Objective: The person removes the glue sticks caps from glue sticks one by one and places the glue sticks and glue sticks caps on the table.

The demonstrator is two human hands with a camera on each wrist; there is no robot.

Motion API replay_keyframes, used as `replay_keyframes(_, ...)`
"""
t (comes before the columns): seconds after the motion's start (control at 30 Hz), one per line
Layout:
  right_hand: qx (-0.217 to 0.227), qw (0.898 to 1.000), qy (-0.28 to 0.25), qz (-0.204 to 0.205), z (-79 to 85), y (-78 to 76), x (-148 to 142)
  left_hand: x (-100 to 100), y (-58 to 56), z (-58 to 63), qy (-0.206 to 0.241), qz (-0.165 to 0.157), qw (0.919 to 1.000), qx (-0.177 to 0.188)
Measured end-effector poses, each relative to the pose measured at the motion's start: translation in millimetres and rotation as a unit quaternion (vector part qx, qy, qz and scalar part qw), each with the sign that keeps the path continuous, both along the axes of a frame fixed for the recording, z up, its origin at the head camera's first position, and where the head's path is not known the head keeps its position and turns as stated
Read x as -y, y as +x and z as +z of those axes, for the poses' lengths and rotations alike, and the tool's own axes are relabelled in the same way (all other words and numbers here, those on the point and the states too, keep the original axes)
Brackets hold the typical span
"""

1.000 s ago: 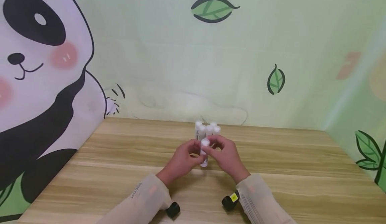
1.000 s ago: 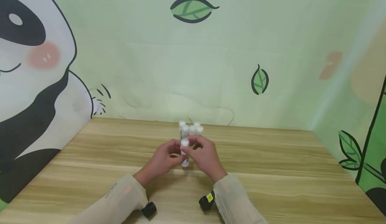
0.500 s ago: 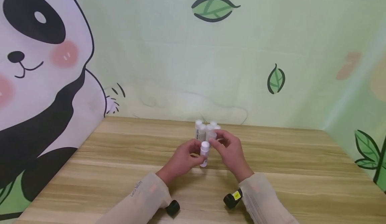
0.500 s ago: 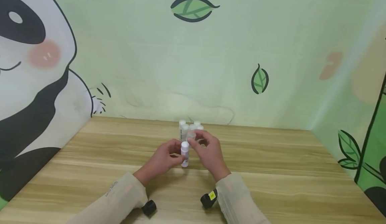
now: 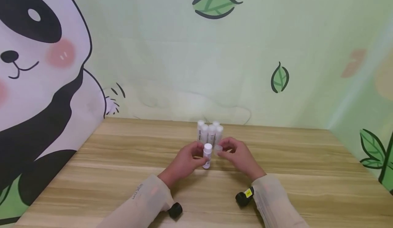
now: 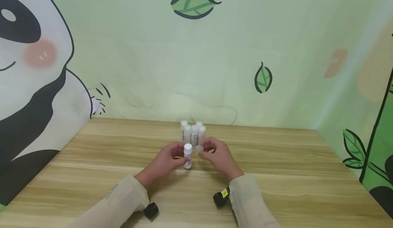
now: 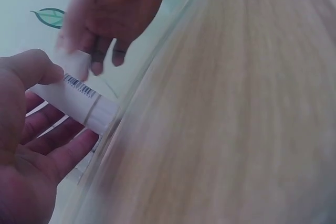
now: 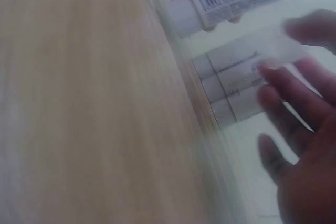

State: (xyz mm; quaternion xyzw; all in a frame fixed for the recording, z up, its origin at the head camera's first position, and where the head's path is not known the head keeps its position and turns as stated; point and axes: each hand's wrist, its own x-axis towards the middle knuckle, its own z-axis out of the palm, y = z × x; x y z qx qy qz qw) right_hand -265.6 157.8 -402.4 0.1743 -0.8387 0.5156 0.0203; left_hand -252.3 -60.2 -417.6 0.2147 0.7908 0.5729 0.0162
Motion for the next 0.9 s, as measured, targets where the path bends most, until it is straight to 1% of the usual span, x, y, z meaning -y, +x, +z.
replay_keyframes(0.13, 0.017, 0.997, 0.058, 0.045, -2.6, -1.1, -3.1, -0.4, -0.1, 0.0, -0.003, -0.005, 0.9999, 0.009)
replay_keyframes(0.27, 0.03, 0.992, 0.09, 0.085, -3.8, 0.3, -1.9, 0.3, 0.4, 0.7, -0.008, -0.007, 0.9998, 0.019)
replay_keyframes(0.33, 0.036, 0.99, 0.095, 0.096, -4.4, 0.6, -1.2, 0.7, 0.4, 0.3, -0.011, -0.006, 0.9997, 0.021)
replay_keyframes(0.57, 0.039, 0.987, 0.108, 0.109, -6.8, -1.3, -1.4, 1.2, 0.6, 1.9, -0.021, -0.005, 0.9993, 0.03)
replay_keyframes(0.9, 0.035, 0.985, 0.126, 0.117, -10.0, -0.7, -1.7, 0.4, -0.7, 1.3, -0.022, -0.018, 0.9993, 0.024)
